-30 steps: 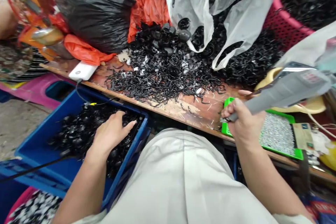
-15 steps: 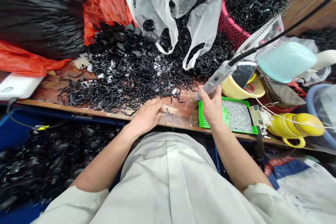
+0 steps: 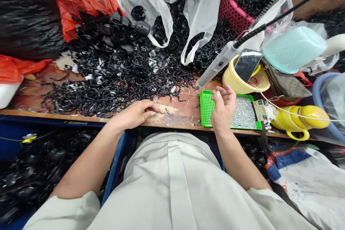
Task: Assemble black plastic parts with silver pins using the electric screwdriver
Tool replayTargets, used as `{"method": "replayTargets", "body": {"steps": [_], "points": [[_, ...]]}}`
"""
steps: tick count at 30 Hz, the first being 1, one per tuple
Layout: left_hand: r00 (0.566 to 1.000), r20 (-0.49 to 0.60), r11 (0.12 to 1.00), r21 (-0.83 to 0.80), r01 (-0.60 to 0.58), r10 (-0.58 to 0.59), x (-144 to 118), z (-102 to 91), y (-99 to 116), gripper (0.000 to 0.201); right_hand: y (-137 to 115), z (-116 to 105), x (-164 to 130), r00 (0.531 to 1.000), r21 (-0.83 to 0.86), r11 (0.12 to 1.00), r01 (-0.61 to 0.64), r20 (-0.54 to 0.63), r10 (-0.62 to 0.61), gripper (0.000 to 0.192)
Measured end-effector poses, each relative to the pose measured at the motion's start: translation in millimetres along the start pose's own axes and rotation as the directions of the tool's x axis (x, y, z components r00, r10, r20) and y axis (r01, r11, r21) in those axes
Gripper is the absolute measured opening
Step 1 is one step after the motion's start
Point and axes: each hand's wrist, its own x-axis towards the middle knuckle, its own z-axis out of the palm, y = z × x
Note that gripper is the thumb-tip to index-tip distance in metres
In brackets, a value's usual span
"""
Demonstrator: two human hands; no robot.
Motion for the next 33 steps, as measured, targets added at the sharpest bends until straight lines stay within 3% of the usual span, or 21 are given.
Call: {"method": "replayTargets", "body": {"steps": [3, 7, 12, 14, 16, 19, 21, 23, 25, 27, 28, 29, 31, 33], "points": [[0.999, -0.032, 0.999, 0.012, 0.042, -0.042, -4.0, 1.0, -2.4, 0.019, -8.5, 2.8, -15.7, 0.991, -0.004, 1.000, -0.021, 0.130, 0.021, 0.029], [0.998, -0.033, 0.985, 0.167, -0.047, 0.053, 0.0, 12.5, 8.0, 0.009, -17.0, 24.0, -35.5, 0.916, -0.003, 0.999, -0.055, 0.398, 0.051, 0.024], [0.988, -0.088, 0.975, 0.193, -0.105, 0.124, -1.5, 21.0, 16.3, 0.006, -17.0, 42.5, -47.8, 0.882, 0.010, 0.994, -0.106, 0.463, 0.089, 0.019], [0.981, -0.175, 0.997, 0.013, -0.082, 0.083, -4.9, 23.9, 18.9, 0.006, -16.3, 45.8, -53.8, 0.850, 0.008, 0.982, -0.191, 0.501, 0.161, 0.020], [0.972, -0.233, 0.944, -0.324, -0.066, -0.012, -7.2, 30.4, 23.9, 0.011, -16.4, 49.8, -60.9, 0.785, 0.021, 0.946, -0.323, 0.563, 0.256, 0.022], [0.969, -0.190, 0.639, -0.768, -0.048, -0.156, -7.3, 45.8, 34.9, 0.023, -18.4, 56.4, -68.2, 0.687, 0.060, 0.863, -0.501, 0.634, 0.354, 0.024], [0.967, -0.142, 0.459, -0.888, -0.029, -0.213, -4.7, 53.4, 41.4, 0.031, -19.6, 58.5, -68.5, 0.678, 0.089, 0.832, -0.547, 0.630, 0.379, 0.023], [0.970, -0.104, 0.445, -0.896, 0.005, -0.219, 1.2, 53.6, 45.7, 0.032, -19.1, 57.6, -65.7, 0.700, 0.117, 0.827, -0.549, 0.605, 0.380, 0.022], [0.969, -0.154, 0.635, -0.772, 0.006, -0.196, 12.7, 45.9, 48.7, 0.028, -16.2, 54.4, -62.3, 0.747, 0.141, 0.845, -0.516, 0.556, 0.364, 0.022], [0.946, -0.303, 0.890, -0.455, -0.037, -0.115, 30.3, 34.0, 52.7, 0.020, -10.6, 50.7, -60.7, 0.808, 0.139, 0.885, -0.444, 0.489, 0.328, 0.021], [0.930, -0.365, 0.970, -0.239, -0.050, -0.042, 40.8, 28.4, 55.4, 0.015, -7.2, 49.2, -61.0, 0.830, 0.121, 0.908, -0.402, 0.467, 0.305, 0.021], [0.922, -0.387, 0.999, -0.022, -0.039, 0.027, 51.7, 23.7, 58.7, 0.011, -3.6, 48.0, -61.9, 0.840, 0.095, 0.927, -0.363, 0.462, 0.282, 0.020], [0.936, -0.338, 0.949, 0.315, 0.017, 0.095, 72.6, 18.3, 65.5, 0.013, 2.8, 46.7, -64.9, 0.840, 0.042, 0.954, -0.296, 0.487, 0.240, 0.018], [0.955, -0.285, 0.885, 0.463, 0.060, 0.084, 88.2, 16.4, 70.4, 0.020, 7.0, 46.3, -67.9, 0.837, -0.004, 0.975, -0.220, 0.513, 0.191, 0.016]]}}
